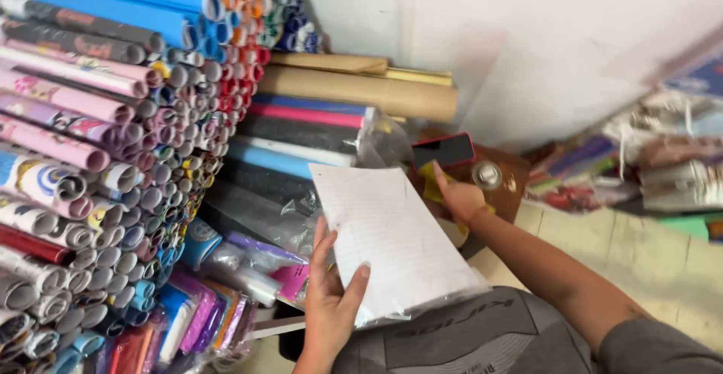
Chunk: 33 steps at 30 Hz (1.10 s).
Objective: The person staples a stack of papers together using a stapler. They then place the stapled papers into a clear plastic sleeve and staple the sleeve shut. The person repeats this process with another stack of papers.
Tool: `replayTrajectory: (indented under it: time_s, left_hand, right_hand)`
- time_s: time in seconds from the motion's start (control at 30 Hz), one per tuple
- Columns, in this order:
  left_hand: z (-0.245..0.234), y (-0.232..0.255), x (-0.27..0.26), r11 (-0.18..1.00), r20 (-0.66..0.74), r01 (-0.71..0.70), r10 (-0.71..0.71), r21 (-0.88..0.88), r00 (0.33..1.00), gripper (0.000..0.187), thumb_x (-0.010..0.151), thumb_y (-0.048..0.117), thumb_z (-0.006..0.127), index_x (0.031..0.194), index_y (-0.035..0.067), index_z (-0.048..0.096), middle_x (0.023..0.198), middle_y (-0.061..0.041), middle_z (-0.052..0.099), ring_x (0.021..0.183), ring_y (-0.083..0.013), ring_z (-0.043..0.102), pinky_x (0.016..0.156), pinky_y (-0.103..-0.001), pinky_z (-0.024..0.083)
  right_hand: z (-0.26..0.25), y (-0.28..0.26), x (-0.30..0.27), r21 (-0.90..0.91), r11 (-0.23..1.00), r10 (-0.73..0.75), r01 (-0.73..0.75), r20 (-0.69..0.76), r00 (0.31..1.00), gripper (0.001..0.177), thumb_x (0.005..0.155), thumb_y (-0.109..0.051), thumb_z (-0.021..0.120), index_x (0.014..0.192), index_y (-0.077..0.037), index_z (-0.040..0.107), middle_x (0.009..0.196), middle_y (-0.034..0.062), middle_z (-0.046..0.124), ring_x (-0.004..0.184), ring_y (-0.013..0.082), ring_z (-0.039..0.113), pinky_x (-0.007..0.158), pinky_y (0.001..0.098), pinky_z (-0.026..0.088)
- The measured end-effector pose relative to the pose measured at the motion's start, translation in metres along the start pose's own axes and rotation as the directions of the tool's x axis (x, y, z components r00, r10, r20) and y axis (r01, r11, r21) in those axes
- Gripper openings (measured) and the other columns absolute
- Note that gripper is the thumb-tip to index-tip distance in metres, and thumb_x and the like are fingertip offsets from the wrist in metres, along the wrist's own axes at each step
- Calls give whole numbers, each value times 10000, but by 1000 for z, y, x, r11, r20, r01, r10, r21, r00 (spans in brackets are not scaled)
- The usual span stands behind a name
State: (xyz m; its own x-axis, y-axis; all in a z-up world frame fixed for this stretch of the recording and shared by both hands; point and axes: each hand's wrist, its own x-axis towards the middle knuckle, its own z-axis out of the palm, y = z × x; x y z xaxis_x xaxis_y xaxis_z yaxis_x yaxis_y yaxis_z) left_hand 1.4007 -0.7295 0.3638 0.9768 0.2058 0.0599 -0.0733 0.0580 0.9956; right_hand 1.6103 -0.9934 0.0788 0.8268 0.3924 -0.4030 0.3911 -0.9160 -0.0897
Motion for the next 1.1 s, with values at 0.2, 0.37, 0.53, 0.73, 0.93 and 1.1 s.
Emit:
replayTrajectory:
  time_s: [0.2,0.37,0.53,0.73,0.93,1.1]
  left_hand:
    - [-24,9,5,989,-162,-141,133,-43,978,658,888,-128,650,1449,133,425,1728,-213,105,1580,-295,207,1197,-417,325]
    - [-57,35,-1,982,-184,-186,186,16,965,666,890,-109,663,1454,139,411,1731,-226,98,1587,-316,190,1210,-440,320]
    - [-81,58,-10,963,-221,-268,265,17,939,762,859,-137,663,1495,198,412,1730,-209,146,1595,-385,197,1160,-507,463]
    - [-96,58,-13,966,-281,-248,258,72,924,756,866,-143,640,1487,201,379,1728,-250,118,1640,-369,89,1226,-525,383]
    - [-92,46,-5,972,-293,-233,234,37,927,719,871,-116,649,1469,189,392,1735,-262,110,1596,-339,214,1156,-471,456]
    - [-85,37,10,971,-222,-224,237,86,946,720,879,-125,636,1473,180,368,1730,-260,130,1634,-341,137,1188,-476,425]
  right_hand:
    - [-148,-25,-49,139,976,196,-170,-206,959,909,824,-414,606,1647,-258,250,665,165,711,609,393,710,547,530,529]
    - [-320,-102,-84,588,775,46,231,-417,908,873,863,-240,691,1632,-257,279,696,1,427,579,231,452,607,391,377]
    - [-390,-177,-50,543,604,-128,583,-656,744,851,959,-239,789,1613,-249,244,831,-87,749,682,96,618,730,313,504]
    - [-370,-202,60,658,20,-78,753,-750,657,692,1080,-51,728,1537,-136,215,1131,163,788,756,146,712,654,269,631]
    - [-291,-117,51,564,763,-50,316,-437,898,1000,956,-345,727,1634,-246,-1,1204,154,763,1107,338,729,867,498,551]
    - [-195,1,1,378,923,190,-76,-273,943,1032,780,-327,786,1630,-195,215,1214,173,717,1095,487,642,866,577,494]
